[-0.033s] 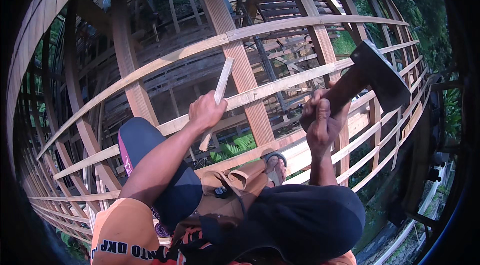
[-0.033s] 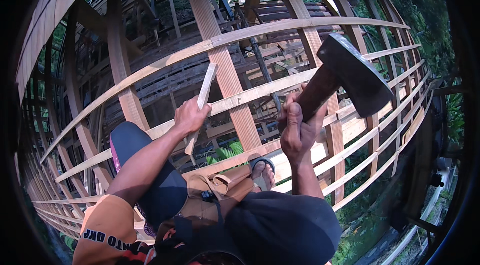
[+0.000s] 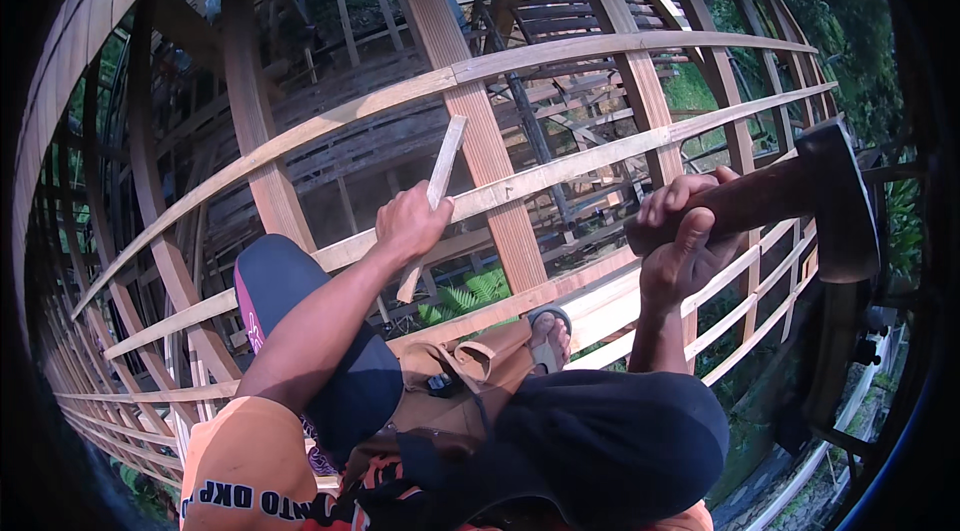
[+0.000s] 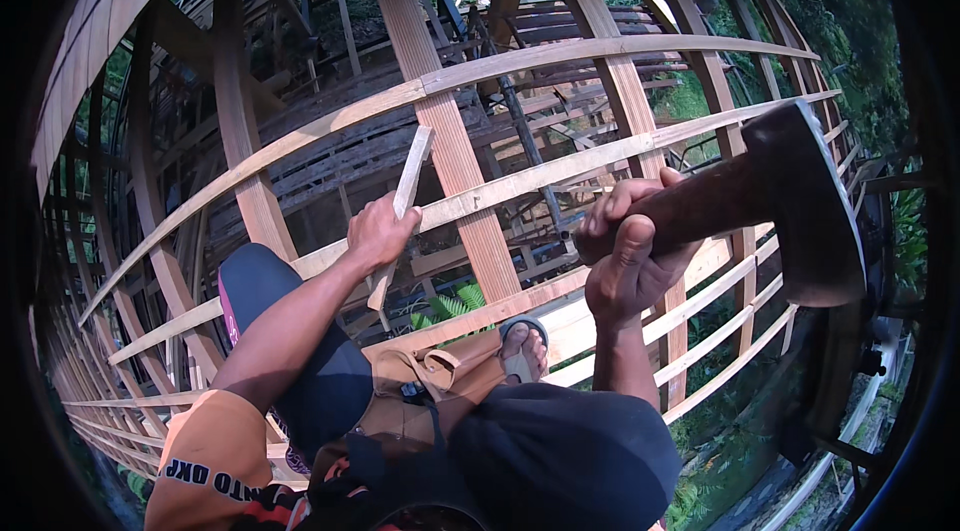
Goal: The person nails a wooden tile onto the roof rafters using a hammer.
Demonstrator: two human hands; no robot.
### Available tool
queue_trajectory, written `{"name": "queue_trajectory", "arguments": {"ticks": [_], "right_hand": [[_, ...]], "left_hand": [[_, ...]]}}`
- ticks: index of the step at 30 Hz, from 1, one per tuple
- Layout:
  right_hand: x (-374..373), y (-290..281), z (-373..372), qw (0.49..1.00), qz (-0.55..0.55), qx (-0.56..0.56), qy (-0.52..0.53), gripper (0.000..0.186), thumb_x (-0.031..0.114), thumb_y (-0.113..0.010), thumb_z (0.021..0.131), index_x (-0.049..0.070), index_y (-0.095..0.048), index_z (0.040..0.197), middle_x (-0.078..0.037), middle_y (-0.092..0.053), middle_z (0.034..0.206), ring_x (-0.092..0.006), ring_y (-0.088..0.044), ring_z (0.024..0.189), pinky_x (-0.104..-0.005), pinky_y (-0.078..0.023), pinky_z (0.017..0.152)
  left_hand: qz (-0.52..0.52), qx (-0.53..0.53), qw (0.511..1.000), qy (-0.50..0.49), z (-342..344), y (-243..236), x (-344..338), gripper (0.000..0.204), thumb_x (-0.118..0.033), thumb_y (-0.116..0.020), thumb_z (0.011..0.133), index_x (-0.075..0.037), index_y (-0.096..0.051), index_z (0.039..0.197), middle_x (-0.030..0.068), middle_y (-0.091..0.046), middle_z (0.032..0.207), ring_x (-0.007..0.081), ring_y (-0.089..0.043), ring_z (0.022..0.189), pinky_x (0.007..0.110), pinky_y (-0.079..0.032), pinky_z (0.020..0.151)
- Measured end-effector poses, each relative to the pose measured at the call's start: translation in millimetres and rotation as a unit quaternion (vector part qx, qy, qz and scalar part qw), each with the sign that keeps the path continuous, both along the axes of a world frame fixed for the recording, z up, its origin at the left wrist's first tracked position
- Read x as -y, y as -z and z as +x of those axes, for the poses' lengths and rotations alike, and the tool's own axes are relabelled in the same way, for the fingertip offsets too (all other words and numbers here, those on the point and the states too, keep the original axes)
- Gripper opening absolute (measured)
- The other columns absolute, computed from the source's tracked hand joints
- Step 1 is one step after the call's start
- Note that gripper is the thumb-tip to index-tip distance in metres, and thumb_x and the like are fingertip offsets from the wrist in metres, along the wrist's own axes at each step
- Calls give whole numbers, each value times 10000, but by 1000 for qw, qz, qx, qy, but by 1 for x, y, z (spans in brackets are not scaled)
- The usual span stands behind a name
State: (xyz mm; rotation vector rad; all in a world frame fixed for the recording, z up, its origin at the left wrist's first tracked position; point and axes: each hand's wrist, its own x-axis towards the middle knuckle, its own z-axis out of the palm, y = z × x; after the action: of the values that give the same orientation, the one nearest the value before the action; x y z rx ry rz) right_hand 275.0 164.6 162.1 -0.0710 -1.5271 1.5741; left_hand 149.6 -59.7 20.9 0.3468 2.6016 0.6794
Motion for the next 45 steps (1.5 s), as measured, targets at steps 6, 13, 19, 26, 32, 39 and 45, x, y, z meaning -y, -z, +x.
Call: {"name": "queue_trajectory", "arguments": {"ticks": [6,13,19,26,32,39,45], "right_hand": [[16,94,32,988,76,135,9,401,286,-628,962,56,-444,1233,-138,-555,889,-226,-579,752,-377,-511,704],[-2,62,10,964,-18,260,-46,290,244,-539,1035,38,-462,1223,-24,-531,754,-105,-503,593,-262,-438,551],[-7,-14,11,985,68,-155,24,445,446,-574,993,93,-386,1187,-17,-404,794,-130,-457,650,-276,-464,609],[21,120,23,818,207,511,-163,297,214,-584,974,-9,-509,1155,-292,-636,874,-469,-659,903,-484,-498,769],[-21,-37,-4,995,61,-70,-43,583,517,-553,982,31,-396,1264,-63,-482,855,-127,-464,679,-285,-460,633],[10,159,42,784,278,540,-132,283,186,-576,985,-2,-477,1173,-279,-632,862,-435,-651,827,-446,-505,681],[3,47,1,967,128,188,-113,452,428,-604,968,8,-499,1098,-105,-554,778,-231,-556,644,-340,-489,611]], "left_hand": [[6,16,1000,15,-2,-3,-6,449,-436,-537,876,-20,-642,1009,256,-695,958,437,-663,953,540,-493,860],[0,13,1000,17,-2,1,-3,457,-445,-547,877,-24,-643,1025,250,-694,973,426,-664,958,535,-494,862],[-7,22,1000,5,1,3,13,446,-426,-553,861,-24,-650,1027,243,-701,947,422,-674,937,534,-505,840],[11,20,999,25,1,7,-4,465,-421,-548,829,-35,-651,1066,243,-700,969,433,-667,951,539,-500,854],[15,12,1000,14,-6,4,6,476,-416,-548,828,-14,-647,1062,249,-698,946,432,-671,928,537,-504,839],[26,2,999,38,-4,7,-7,457,-418,-533,840,-1,-638,993,263,-691,917,442,-667,910,547,-499,835],[35,-21,999,26,-5,8,11,445,-400,-528,849,17,-636,961,277,-686,883,449,-671,884,548,-506,820]]}}
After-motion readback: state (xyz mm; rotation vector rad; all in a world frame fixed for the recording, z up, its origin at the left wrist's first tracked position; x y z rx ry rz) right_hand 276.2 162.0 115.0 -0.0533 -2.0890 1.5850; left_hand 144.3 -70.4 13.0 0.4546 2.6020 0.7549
